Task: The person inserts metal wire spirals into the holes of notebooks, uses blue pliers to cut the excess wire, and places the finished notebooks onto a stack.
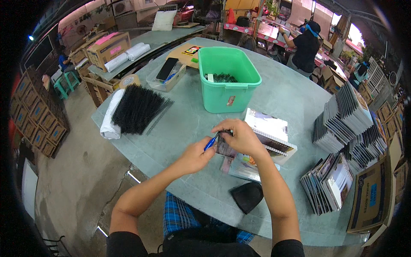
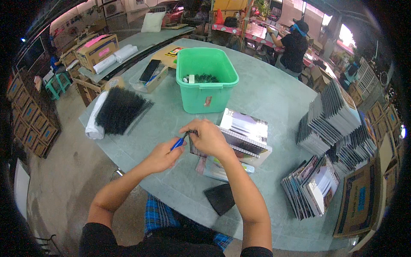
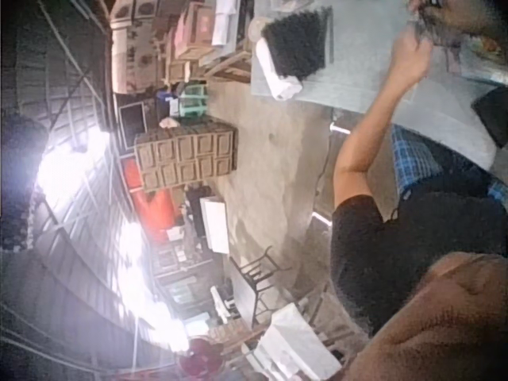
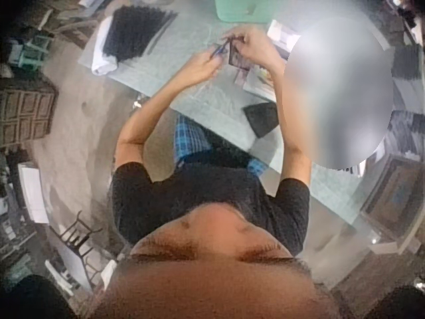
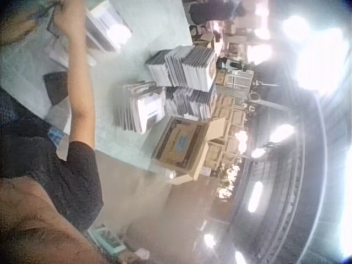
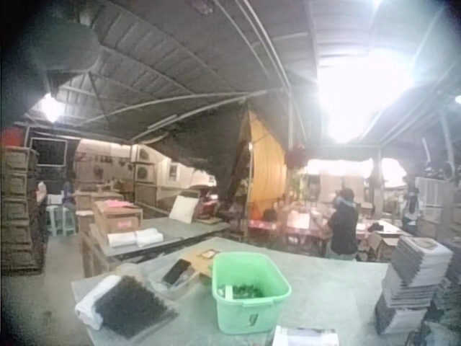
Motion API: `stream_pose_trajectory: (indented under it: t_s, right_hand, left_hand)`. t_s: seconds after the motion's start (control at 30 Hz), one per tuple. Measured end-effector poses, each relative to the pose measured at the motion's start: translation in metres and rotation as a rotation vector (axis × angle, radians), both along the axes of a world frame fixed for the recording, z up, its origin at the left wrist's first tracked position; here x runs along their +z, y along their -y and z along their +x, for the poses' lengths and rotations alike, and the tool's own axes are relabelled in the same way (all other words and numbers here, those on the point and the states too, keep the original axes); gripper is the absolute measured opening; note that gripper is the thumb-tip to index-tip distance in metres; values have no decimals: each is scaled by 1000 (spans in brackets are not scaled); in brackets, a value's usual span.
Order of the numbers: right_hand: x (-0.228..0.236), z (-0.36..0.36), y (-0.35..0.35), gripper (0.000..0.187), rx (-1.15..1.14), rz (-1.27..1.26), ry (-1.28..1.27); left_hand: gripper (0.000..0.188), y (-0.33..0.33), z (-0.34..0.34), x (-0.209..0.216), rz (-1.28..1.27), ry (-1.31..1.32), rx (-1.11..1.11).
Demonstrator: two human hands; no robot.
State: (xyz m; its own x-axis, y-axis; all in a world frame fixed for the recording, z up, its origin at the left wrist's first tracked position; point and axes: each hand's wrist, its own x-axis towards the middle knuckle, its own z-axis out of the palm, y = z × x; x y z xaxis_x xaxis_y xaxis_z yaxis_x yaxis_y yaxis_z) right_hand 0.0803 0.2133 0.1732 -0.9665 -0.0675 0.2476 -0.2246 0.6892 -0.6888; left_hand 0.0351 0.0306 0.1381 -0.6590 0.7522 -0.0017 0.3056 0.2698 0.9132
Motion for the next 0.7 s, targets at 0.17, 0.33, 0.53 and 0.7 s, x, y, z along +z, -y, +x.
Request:
stream_pose_trajectory:
  t_s: [0.17,0.33,0.53,0.7]
  right_hand:
    - [1,2,2,34,-45,62,-91]
    - [0,2,6,32,-222,53,-97]
    - [-11,1,7,28,-268,48,-184]
    - [-8,1,10,28,-254,50,-147]
  left_hand:
    - [27,9,-10,-6,-223,-344,1]
    - [33,11,-6,-8,31,544,-118]
    - [42,2,-2,25,182,1182,-179]
    - [47,6,-7,-10,-282,-274,-37]
